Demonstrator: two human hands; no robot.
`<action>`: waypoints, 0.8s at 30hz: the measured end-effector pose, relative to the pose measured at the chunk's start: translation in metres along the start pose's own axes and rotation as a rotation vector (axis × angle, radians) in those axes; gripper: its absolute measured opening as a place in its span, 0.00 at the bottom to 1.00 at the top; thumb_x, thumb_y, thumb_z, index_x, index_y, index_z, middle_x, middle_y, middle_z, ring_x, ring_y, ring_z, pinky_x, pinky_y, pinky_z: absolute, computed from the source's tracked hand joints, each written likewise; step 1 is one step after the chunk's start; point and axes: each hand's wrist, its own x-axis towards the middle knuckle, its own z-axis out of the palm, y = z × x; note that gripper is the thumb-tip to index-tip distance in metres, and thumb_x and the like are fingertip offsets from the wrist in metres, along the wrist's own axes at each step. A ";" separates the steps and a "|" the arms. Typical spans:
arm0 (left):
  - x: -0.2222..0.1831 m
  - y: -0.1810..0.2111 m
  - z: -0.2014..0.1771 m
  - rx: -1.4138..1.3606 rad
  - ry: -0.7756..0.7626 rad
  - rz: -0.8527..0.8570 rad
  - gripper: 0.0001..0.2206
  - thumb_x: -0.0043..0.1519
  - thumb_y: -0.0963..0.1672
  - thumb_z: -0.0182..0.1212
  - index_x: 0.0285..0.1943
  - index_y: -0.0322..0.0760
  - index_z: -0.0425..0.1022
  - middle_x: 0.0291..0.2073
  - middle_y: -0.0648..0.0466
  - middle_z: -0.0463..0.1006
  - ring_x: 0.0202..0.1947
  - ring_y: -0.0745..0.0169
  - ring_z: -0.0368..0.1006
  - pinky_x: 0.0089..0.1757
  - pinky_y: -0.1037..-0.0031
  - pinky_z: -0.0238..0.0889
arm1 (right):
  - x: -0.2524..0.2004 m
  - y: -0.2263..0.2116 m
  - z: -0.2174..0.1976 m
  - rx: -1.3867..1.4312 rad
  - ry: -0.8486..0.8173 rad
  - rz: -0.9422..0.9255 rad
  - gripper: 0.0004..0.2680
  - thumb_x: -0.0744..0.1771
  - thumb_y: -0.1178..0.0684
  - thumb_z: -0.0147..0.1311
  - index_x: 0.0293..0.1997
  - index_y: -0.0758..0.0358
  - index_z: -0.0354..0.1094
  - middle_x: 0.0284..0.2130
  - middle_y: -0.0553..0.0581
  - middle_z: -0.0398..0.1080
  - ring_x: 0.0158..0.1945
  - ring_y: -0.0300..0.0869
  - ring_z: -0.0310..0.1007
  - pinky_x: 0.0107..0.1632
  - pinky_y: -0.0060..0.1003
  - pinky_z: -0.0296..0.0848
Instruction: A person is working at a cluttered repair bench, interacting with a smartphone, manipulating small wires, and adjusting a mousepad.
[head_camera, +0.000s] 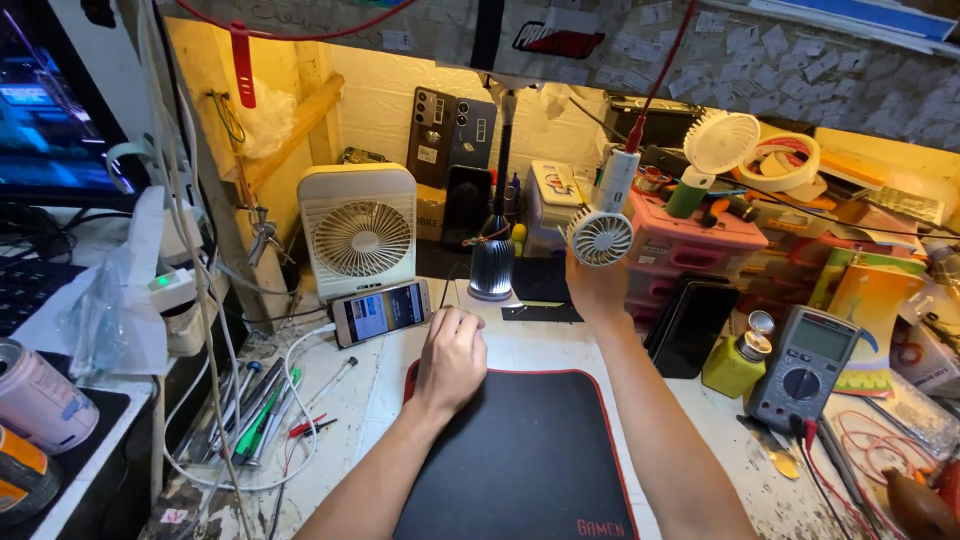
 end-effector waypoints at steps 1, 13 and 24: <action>0.000 0.001 -0.002 0.001 0.002 0.008 0.06 0.59 0.38 0.53 0.37 0.36 0.77 0.32 0.49 0.73 0.42 0.49 0.74 0.47 0.66 0.69 | 0.018 -0.015 -0.008 0.000 0.008 0.002 0.10 0.69 0.61 0.51 0.50 0.80 0.74 0.33 0.72 0.74 0.38 0.62 0.74 0.48 0.50 0.72; 0.011 0.017 -0.019 0.003 -0.136 0.009 0.07 0.61 0.37 0.54 0.42 0.29 0.77 0.36 0.43 0.78 0.39 0.44 0.69 0.44 0.59 0.67 | 0.113 0.152 0.322 -0.791 0.011 -0.014 0.03 0.61 0.58 0.56 0.28 0.55 0.75 0.23 0.57 0.71 0.37 0.50 0.68 0.42 0.44 0.65; 0.010 0.013 -0.019 -0.065 -0.107 0.001 0.07 0.60 0.36 0.51 0.40 0.29 0.76 0.33 0.45 0.77 0.38 0.47 0.69 0.43 0.63 0.64 | 0.065 0.071 0.122 0.031 0.276 -0.215 0.03 0.63 0.56 0.63 0.36 0.58 0.74 0.32 0.59 0.72 0.36 0.50 0.73 0.41 0.45 0.71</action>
